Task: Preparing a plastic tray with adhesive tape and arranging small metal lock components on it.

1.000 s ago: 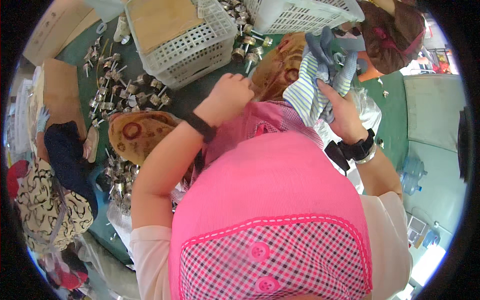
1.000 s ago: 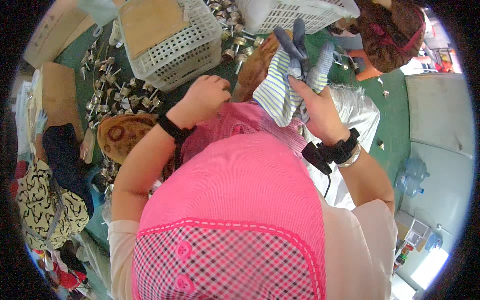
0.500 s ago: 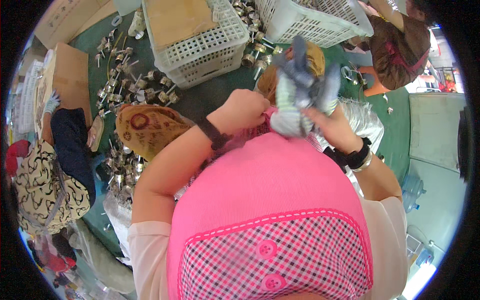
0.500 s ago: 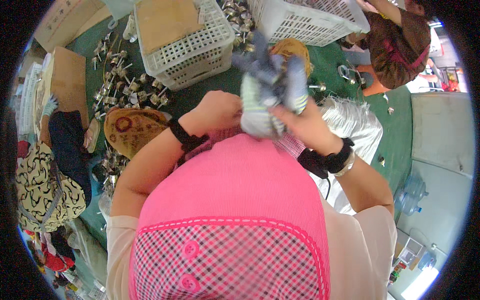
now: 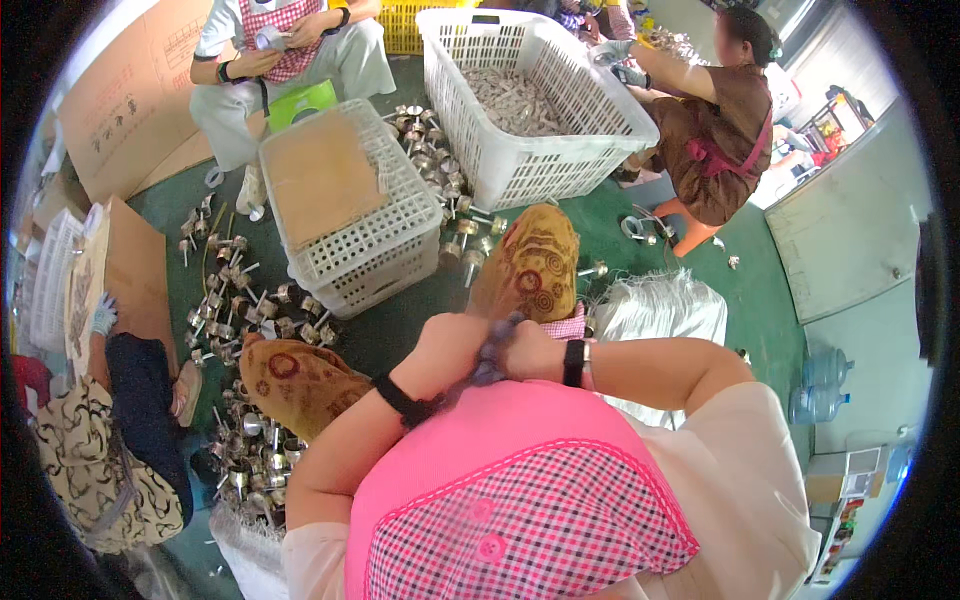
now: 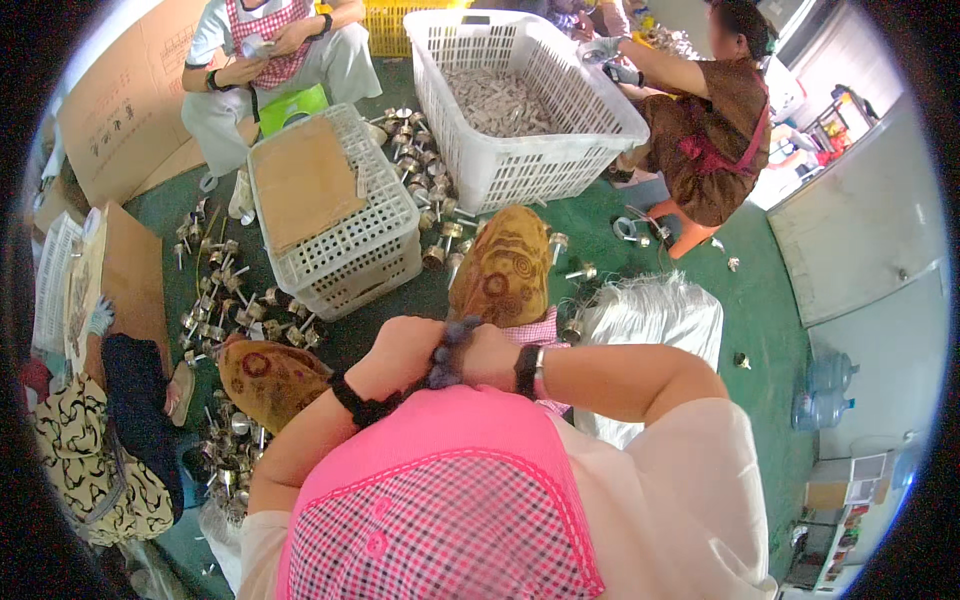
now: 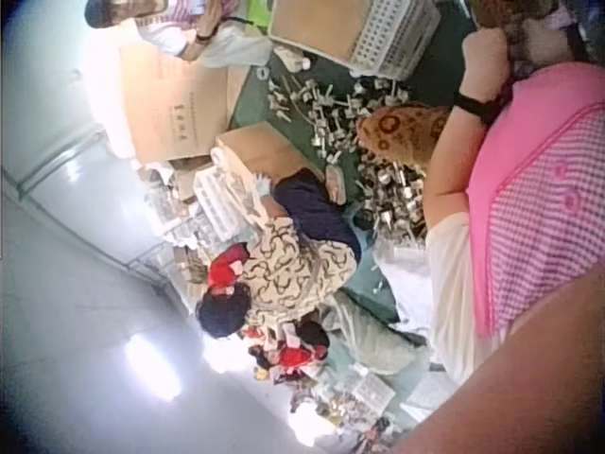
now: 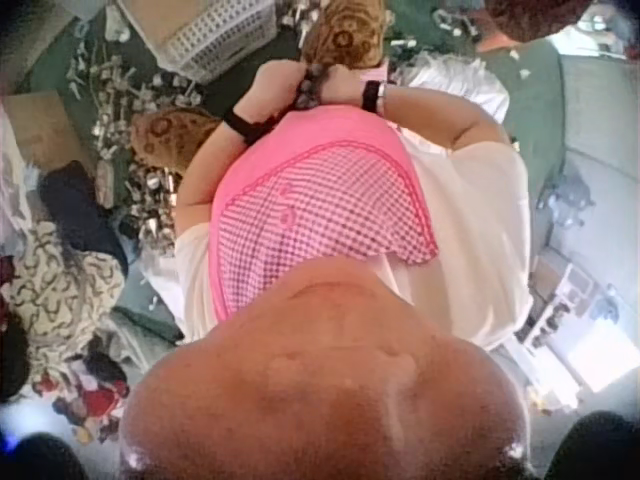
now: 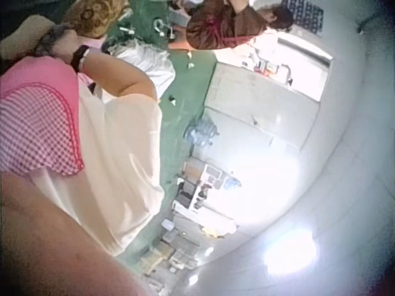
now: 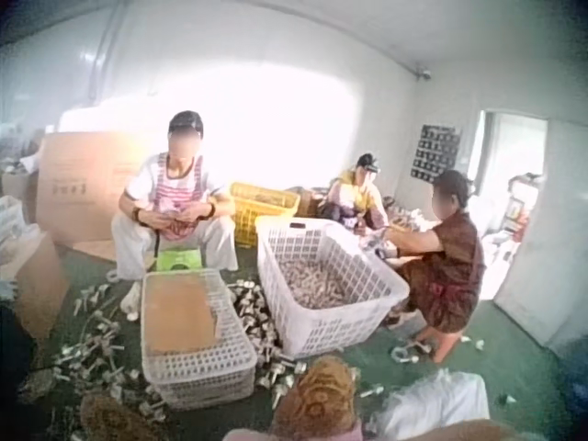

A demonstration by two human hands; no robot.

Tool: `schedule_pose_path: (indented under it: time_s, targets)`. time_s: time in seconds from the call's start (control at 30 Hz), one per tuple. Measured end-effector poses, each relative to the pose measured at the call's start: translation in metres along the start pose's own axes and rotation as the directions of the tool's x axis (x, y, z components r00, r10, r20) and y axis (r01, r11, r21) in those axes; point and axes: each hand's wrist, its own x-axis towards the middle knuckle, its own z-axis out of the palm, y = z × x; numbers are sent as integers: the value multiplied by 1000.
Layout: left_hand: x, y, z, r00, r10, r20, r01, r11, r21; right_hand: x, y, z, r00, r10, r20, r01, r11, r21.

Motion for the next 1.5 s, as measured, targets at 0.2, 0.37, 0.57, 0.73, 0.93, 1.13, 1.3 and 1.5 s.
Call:
schedule_pose_path:
  time_s: [0.2,0.37,0.57,0.73,0.93,1.13,1.3,1.5]
  targets:
    - [-21,-8,16,911,-174,374,361,-103,-927,-1,-9,-27,867,176,466,-211,977,24]
    - [-24,-3,16,976,45,213,193,271,-943,-11,-10,-35,941,-108,321,-140,739,659]
    - [-14,10,0,986,74,150,-37,971,-236,-16,13,-38,714,103,692,-688,282,668]
    - [-12,10,7,929,355,-102,-348,934,86,-21,13,-9,853,277,443,-514,595,618]
    - [-18,-15,14,930,118,349,88,849,-522,15,2,23,985,168,38,-172,970,173]
    - [-20,-6,31,974,-197,115,228,863,-452,22,34,7,930,47,364,-219,867,447]
    - [-15,-28,47,988,-101,115,137,921,-366,48,27,-42,810,35,585,-305,878,370]
    - [5,-96,-10,866,-482,-132,204,582,-788,208,71,-65,981,-193,-4,193,980,58]
